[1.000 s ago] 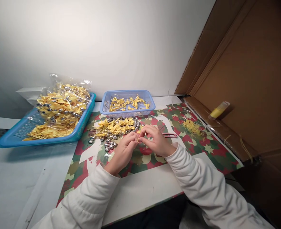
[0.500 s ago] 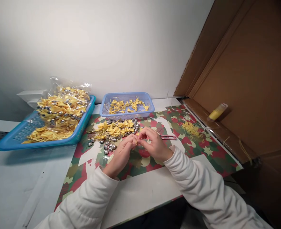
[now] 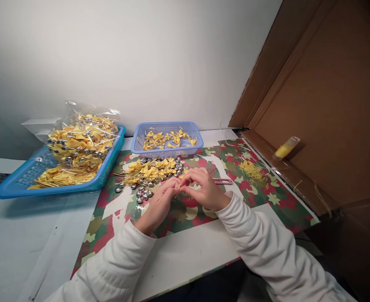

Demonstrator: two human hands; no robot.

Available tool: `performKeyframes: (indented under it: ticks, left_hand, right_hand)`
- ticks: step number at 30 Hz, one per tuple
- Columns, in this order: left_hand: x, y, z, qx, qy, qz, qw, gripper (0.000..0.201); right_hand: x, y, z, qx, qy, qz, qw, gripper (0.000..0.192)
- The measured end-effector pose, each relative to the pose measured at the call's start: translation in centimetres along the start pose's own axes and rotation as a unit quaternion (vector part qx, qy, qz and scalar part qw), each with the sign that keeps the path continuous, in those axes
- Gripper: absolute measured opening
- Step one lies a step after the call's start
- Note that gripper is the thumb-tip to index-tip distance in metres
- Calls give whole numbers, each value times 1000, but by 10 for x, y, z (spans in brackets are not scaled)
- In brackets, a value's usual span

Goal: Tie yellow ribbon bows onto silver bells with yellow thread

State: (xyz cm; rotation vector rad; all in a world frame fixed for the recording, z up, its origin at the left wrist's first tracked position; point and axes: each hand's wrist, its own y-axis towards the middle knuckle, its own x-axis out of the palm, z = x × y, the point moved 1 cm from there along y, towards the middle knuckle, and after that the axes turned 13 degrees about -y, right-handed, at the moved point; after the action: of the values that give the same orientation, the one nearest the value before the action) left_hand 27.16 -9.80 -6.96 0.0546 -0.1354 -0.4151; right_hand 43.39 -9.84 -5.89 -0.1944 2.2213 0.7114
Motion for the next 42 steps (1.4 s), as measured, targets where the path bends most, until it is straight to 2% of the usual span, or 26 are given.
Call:
performKeyframes:
  ticks: [3,11,17,22,25,28,29,33,36,39,42]
  left_hand:
    - [0,0,1,8,8,-6,1000,19]
    - [-2,0,2,15,29,-28,999,23]
    - [-6,0,0,-6,20,11,1000,30]
    - [-10,1,-1,27,15,62,998,30]
    - [-12,2,0,41,17,75,996,29]
    - [-13,1,2,39,21,69,997,29]
    - [-12,1,2,36,24,66,997,29]
    - [-10,2,5,27,34,52,998,30]
    - [-8,2,5,29,43,29,998,31]
    - [-7,2,4,34,48,13,998,31]
    - [-6,2,3,37,46,9,998,32]
  right_hand:
    - [0,0,1,-7,-12,3,1000,14]
    - [-5,2,0,-2,26,-52,998,23]
    - [-17,7,4,31,127,-80,988,21]
    - [-22,8,7,75,180,-124,973,20]
    - [-22,6,10,90,191,-166,963,23]
    - [-20,6,14,116,160,-209,958,26]
    - [-19,6,15,124,145,-195,962,26]
    - [-13,9,16,128,153,-62,978,21]
    - [-4,8,8,112,168,-34,979,18]
    - [1,5,-3,40,98,29,994,10]
    - [4,2,-8,-25,5,88,996,9]
